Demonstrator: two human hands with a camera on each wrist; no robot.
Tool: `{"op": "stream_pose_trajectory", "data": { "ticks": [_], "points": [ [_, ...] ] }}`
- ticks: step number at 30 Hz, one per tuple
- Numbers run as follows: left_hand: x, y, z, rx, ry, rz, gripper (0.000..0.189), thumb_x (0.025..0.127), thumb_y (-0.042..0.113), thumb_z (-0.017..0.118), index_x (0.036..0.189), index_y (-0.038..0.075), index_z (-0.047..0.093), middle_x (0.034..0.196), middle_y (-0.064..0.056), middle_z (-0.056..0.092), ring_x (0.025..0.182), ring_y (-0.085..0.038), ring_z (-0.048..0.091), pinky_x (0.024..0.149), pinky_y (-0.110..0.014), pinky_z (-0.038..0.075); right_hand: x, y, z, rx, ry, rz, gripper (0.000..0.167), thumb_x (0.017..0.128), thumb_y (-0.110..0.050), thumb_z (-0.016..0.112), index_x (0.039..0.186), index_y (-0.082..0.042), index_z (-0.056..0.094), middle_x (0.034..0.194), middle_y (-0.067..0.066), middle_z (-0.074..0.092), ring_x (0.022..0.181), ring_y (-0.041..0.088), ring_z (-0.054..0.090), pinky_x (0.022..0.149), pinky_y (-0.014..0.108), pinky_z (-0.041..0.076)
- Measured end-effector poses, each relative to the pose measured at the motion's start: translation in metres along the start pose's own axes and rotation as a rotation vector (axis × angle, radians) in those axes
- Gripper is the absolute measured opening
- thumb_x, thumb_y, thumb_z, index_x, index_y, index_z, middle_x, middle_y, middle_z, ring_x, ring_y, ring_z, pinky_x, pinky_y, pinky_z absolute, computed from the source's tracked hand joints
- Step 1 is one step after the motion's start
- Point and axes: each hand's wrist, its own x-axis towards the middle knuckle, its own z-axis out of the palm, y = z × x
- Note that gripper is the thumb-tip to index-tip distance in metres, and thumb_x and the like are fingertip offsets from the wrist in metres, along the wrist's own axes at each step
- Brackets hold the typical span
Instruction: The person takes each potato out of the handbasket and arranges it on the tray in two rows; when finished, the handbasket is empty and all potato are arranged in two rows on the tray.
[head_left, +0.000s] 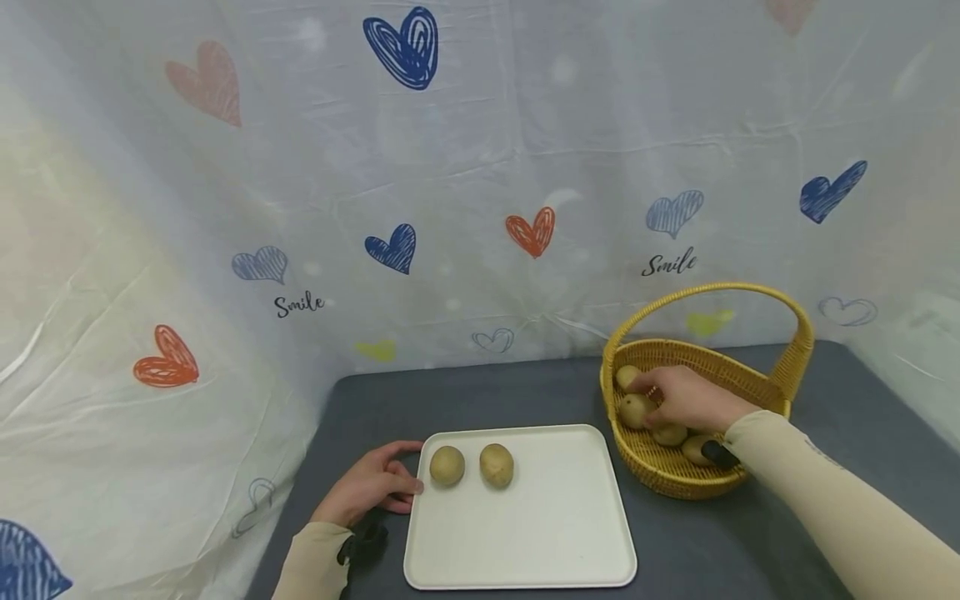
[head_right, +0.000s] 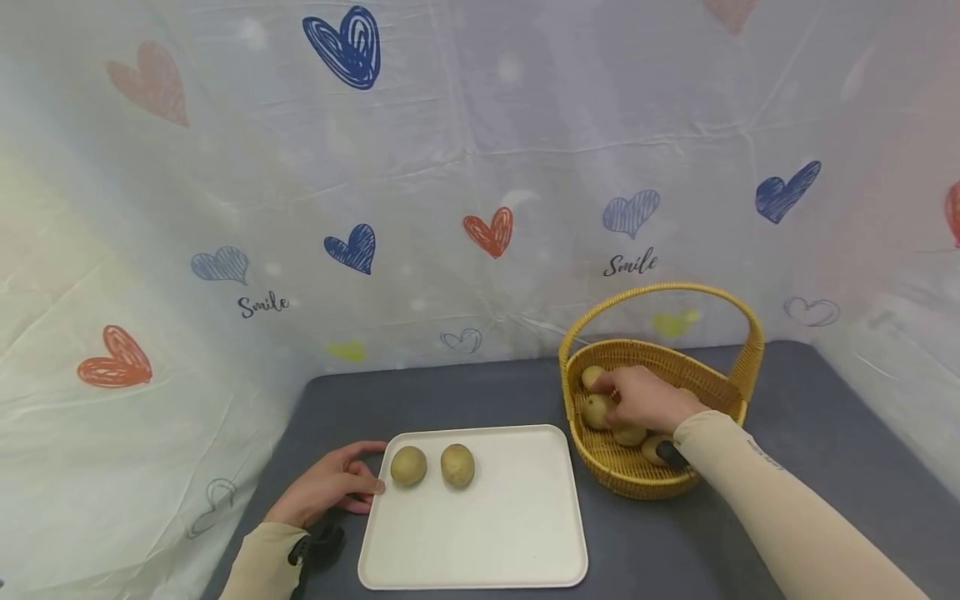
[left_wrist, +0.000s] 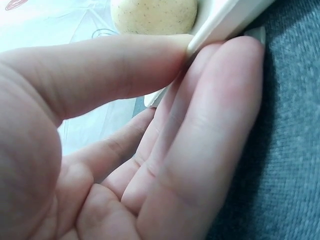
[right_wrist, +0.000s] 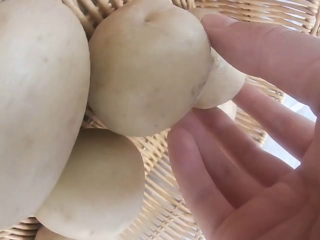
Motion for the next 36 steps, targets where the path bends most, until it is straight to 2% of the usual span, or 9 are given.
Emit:
{"op": "stream_pose_trajectory", "data": {
  "ticks": [9, 23, 30, 36],
  "points": [
    [0.0, -0.002, 0.001, -0.004, 0.003, 0.003, 0.086, 0.088, 0.014, 0.089, 0.161, 0.004, 0.045, 0.09, -0.012, 0.075, 0.077, -0.024, 0.079, 0.07, -0.039, 0.068, 0.004, -0.001, 0.003, -0.047, 0.006, -0.031, 0.062, 0.081, -0.012, 0.088, 0.139, 0.0, 0.071, 0.13, 0.014, 0.076, 0.105, 0.022, 0.068, 0.087, 0.04, 0.056],
    [-0.001, -0.003, 0.002, -0.004, -0.002, 0.002, 0.086, 0.088, 0.015, 0.089, 0.161, 0.004, 0.045, 0.09, -0.012, 0.075, 0.076, -0.024, 0.078, 0.07, -0.04, 0.068, 0.003, -0.004, 0.001, -0.041, 0.004, -0.054, 0.054, 0.082, -0.013, 0.089, 0.132, 0.0, 0.075, 0.121, 0.01, 0.08, 0.103, 0.021, 0.072, 0.086, 0.041, 0.059],
    [0.0, -0.002, 0.002, 0.0, 0.004, 0.0, 0.086, 0.088, 0.014, 0.089, 0.161, 0.004, 0.045, 0.089, -0.012, 0.074, 0.075, -0.023, 0.078, 0.069, -0.039, 0.068, -0.009, -0.015, -0.006, -0.028, 0.088, -0.049, 0.049, 0.088, -0.017, 0.087, 0.132, 0.0, 0.075, 0.121, 0.01, 0.08, 0.105, 0.024, 0.074, 0.091, 0.048, 0.061],
    [0.001, -0.002, 0.0, 0.008, 0.015, 0.0, 0.086, 0.088, 0.015, 0.089, 0.161, 0.005, 0.046, 0.09, -0.013, 0.074, 0.076, -0.023, 0.078, 0.069, -0.039, 0.067, -0.028, -0.03, -0.013, -0.046, 0.168, -0.071, 0.051, 0.088, -0.024, 0.091, 0.132, -0.002, 0.076, 0.121, 0.01, 0.08, 0.101, 0.024, 0.076, 0.087, 0.049, 0.063]
  ]
}}
